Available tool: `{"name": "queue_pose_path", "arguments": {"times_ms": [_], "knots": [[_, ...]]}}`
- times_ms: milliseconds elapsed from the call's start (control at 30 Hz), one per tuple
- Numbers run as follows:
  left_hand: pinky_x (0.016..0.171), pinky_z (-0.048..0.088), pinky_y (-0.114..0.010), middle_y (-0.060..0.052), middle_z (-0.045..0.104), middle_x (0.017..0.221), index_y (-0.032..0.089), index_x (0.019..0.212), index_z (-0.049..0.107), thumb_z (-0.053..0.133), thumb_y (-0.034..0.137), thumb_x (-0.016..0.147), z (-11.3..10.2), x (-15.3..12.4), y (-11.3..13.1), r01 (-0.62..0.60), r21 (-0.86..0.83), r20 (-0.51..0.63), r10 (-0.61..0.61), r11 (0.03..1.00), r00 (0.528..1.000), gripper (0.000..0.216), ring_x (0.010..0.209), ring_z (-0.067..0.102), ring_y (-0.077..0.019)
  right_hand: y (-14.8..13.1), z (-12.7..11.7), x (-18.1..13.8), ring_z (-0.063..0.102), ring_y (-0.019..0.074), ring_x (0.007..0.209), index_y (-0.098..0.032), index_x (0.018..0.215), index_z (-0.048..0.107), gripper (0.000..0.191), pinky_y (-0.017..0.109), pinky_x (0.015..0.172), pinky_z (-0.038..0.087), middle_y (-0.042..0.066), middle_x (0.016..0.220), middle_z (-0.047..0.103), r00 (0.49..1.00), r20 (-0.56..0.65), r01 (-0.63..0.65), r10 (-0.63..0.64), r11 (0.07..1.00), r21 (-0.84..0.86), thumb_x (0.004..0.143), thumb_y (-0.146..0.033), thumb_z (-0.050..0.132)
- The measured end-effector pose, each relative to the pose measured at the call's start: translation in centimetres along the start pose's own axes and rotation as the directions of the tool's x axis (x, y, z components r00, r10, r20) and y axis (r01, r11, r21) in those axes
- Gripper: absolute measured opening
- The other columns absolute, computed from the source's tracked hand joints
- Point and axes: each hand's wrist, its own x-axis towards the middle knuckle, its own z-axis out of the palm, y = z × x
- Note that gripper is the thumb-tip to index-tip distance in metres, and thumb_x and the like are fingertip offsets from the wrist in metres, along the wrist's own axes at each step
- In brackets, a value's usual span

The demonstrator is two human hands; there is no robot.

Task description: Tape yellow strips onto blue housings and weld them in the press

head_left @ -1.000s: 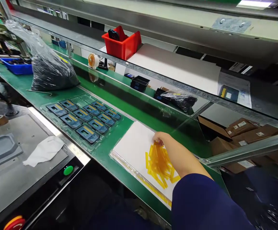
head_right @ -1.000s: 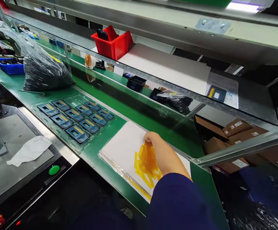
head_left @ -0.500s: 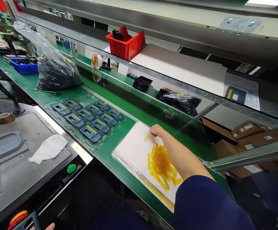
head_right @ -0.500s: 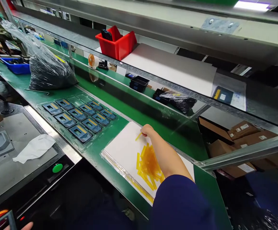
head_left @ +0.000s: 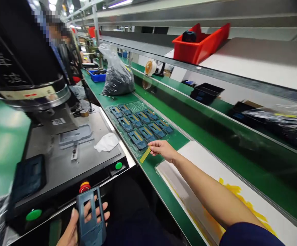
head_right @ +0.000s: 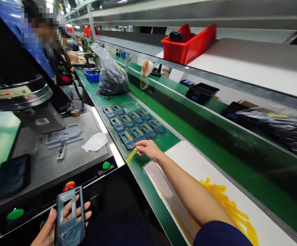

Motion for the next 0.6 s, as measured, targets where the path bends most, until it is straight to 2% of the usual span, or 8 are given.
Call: {"name": "queue_pose_path", "arguments": {"times_ms": [100,167,300,367,433,500,600], "knots": [[0.107,0.034,-0.058,-0.018,0.051,0.137,0.025,0.145,0.030,0.052,0.053,0.085,0.9,-0.4,-0.4,-0.061,0.000,-0.077,0.061,0.998,0.995,0.070,0.122,0.049,-0.0390,0.9,4.5,0.6,0.061,0.0105,0.055,-0.013,0.086,0.067,0.037,0.021,0.053,0.051,0.001,0.065,0.066,0.992,0.120,0.028,-0.041,0.994,0.107,0.059,-0.030,0.084],[0.105,0.036,-0.060,-0.019,0.051,0.136,0.024,0.143,0.035,0.054,0.051,0.085,1.3,-0.4,-0.7,-0.111,-0.012,-0.089,0.110,0.994,0.990,0.066,0.120,0.051,-0.0405,1.5,7.3,0.6,0.061,0.0107,0.055,-0.013,0.087,0.067,0.041,0.022,0.053,0.052,0.001,0.067,0.067,0.984,0.170,0.017,-0.045,0.986,0.163,0.057,-0.035,0.085],[0.102,0.037,-0.060,-0.022,0.051,0.135,0.019,0.141,0.036,0.051,0.049,0.088,1.9,-0.5,-0.6,-0.129,-0.089,-0.072,0.123,0.988,0.990,0.063,0.114,0.056,-0.0410,2.6,12.3,-0.3,0.062,0.0112,0.057,-0.014,0.089,0.067,0.045,0.021,0.054,0.051,0.002,0.068,0.067,0.966,0.257,-0.021,-0.033,0.979,0.203,0.058,-0.041,0.084],[0.101,0.038,-0.058,-0.023,0.051,0.134,0.017,0.141,0.035,0.047,0.050,0.089,2.1,-0.6,-0.4,-0.119,-0.151,-0.067,0.110,0.981,0.992,0.063,0.112,0.058,-0.0402,3.2,14.5,-1.2,0.062,0.0122,0.059,-0.014,0.089,0.067,0.042,0.023,0.056,0.052,0.002,0.069,0.067,0.955,0.289,-0.001,-0.061,0.978,0.210,0.061,-0.041,0.083],[0.099,0.039,-0.057,-0.023,0.052,0.133,0.016,0.140,0.035,0.045,0.052,0.089,2.2,-0.7,-0.3,-0.117,-0.205,-0.070,0.105,0.972,0.992,0.064,0.111,0.059,-0.0401,3.8,16.3,-2.5,0.063,0.0139,0.061,-0.016,0.090,0.067,0.037,0.025,0.058,0.053,0.003,0.069,0.067,0.943,0.304,0.072,-0.134,0.976,0.205,0.067,-0.042,0.079],[0.098,0.040,-0.057,-0.023,0.054,0.131,0.016,0.139,0.035,0.046,0.053,0.088,2.3,-0.7,-0.3,-0.124,-0.238,-0.089,0.105,0.963,0.990,0.064,0.109,0.059,-0.0401,4.3,17.6,-4.0,0.063,0.0152,0.063,-0.017,0.091,0.069,0.027,0.028,0.061,0.054,0.004,0.071,0.068,0.917,0.295,0.233,-0.269,0.961,0.152,0.075,-0.039,0.073],[0.098,0.041,-0.055,-0.022,0.057,0.128,0.016,0.133,0.040,0.047,0.053,0.088,2.4,-0.7,-0.4,-0.138,-0.274,-0.112,0.111,0.952,0.987,0.059,0.109,0.060,-0.0386,4.8,18.9,-5.9,0.065,0.0171,0.071,-0.021,0.087,0.071,0.013,0.031,0.069,0.054,0.005,0.080,0.070,0.819,0.289,0.511,-0.496,0.859,0.024,0.083,-0.031,0.065]]}}
